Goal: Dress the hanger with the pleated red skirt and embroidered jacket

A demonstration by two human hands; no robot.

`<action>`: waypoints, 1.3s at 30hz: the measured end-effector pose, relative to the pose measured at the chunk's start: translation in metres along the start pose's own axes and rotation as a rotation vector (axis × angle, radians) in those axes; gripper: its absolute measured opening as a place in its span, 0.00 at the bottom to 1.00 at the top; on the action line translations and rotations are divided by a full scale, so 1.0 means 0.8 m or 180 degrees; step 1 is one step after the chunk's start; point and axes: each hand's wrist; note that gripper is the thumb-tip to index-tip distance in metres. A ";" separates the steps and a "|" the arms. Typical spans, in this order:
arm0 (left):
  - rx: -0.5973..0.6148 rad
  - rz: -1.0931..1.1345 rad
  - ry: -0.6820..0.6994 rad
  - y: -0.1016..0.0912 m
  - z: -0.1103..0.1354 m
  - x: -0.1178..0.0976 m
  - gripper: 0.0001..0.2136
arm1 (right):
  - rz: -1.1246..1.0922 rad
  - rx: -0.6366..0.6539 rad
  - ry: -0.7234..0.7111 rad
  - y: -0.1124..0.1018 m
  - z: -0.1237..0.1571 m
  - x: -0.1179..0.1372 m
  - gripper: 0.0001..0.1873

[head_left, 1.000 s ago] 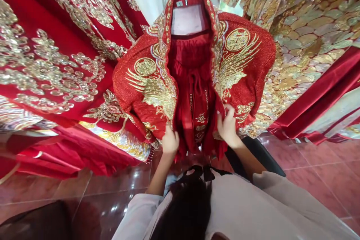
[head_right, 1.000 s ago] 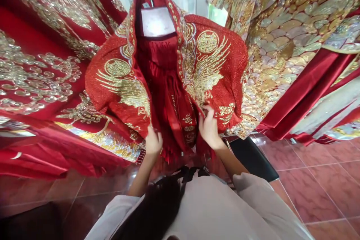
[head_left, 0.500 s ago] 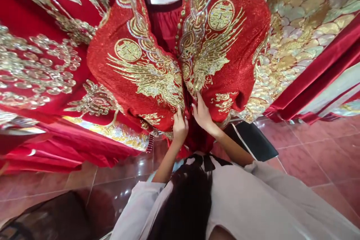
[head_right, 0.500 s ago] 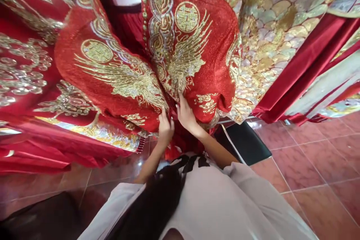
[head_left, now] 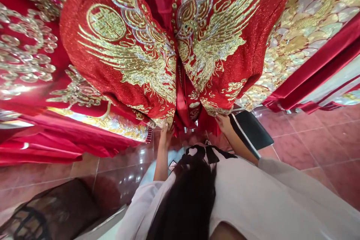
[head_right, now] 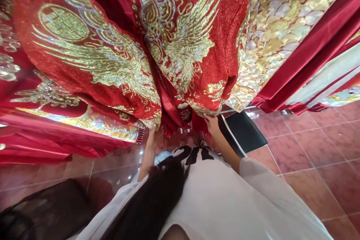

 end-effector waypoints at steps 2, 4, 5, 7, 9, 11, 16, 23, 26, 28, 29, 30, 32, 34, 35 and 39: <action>-0.0076 -0.0008 0.0035 0.010 0.004 0.005 0.11 | -0.0102 0.0174 0.0107 0.006 0.011 0.003 0.22; -0.0090 -0.0037 0.0011 0.023 0.010 0.011 0.09 | -0.0122 0.0313 0.0241 0.016 0.026 -0.002 0.21; -0.0070 -0.0054 -0.0014 0.031 0.013 0.015 0.08 | -0.0108 0.0327 0.0291 0.021 0.033 -0.007 0.21; -0.0002 -0.0086 -0.0064 0.048 0.018 0.022 0.07 | -0.0041 0.0249 0.0342 0.032 0.043 -0.017 0.20; 0.0069 -0.0098 -0.0097 0.065 0.022 0.027 0.07 | 0.0051 0.0140 0.0352 0.042 0.047 -0.024 0.19; 0.0108 -0.0083 -0.0087 0.079 0.026 0.033 0.07 | 0.0131 0.0076 0.0336 0.051 0.048 -0.025 0.19; 0.0133 -0.0031 0.0047 0.101 0.042 0.043 0.09 | 0.0146 0.0168 0.0259 0.076 0.053 -0.004 0.20; 0.0187 -0.0005 0.0168 0.122 0.063 0.042 0.07 | -0.0123 0.0508 0.0385 0.094 0.066 0.008 0.24; 0.0185 0.0008 0.0205 0.134 0.066 0.039 0.08 | -0.0195 0.0537 0.0418 0.096 0.066 0.005 0.24; 0.0196 0.0030 0.0219 0.142 0.066 0.038 0.10 | -0.0267 0.0589 0.0440 0.098 0.065 0.004 0.24; 0.0204 0.0042 0.0224 0.146 0.066 0.037 0.11 | -0.0299 0.0611 0.0448 0.099 0.064 0.004 0.24; 0.0211 0.0054 0.0226 0.149 0.066 0.036 0.12 | -0.0324 0.0623 0.0453 0.101 0.064 0.003 0.24; 0.0225 0.0089 0.0234 0.155 0.066 0.036 0.12 | -0.0345 0.0613 0.0453 0.103 0.063 0.003 0.24; 0.0241 0.0141 0.0239 0.157 0.066 0.035 0.12 | -0.0358 0.0598 0.0458 0.104 0.061 0.002 0.23; 0.0247 0.0171 0.0236 0.158 0.067 0.035 0.12 | -0.0357 0.0591 0.0466 0.104 0.060 0.002 0.23; 0.0231 0.0277 0.0219 0.157 0.068 0.034 0.12 | -0.0320 0.0585 0.0516 0.101 0.058 0.002 0.24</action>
Point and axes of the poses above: each hand's wrist, its own z-axis away from the middle knuckle, its own y-axis out of the palm, x = y × z, and after that the axes turned 6 degrees about x, right-handed
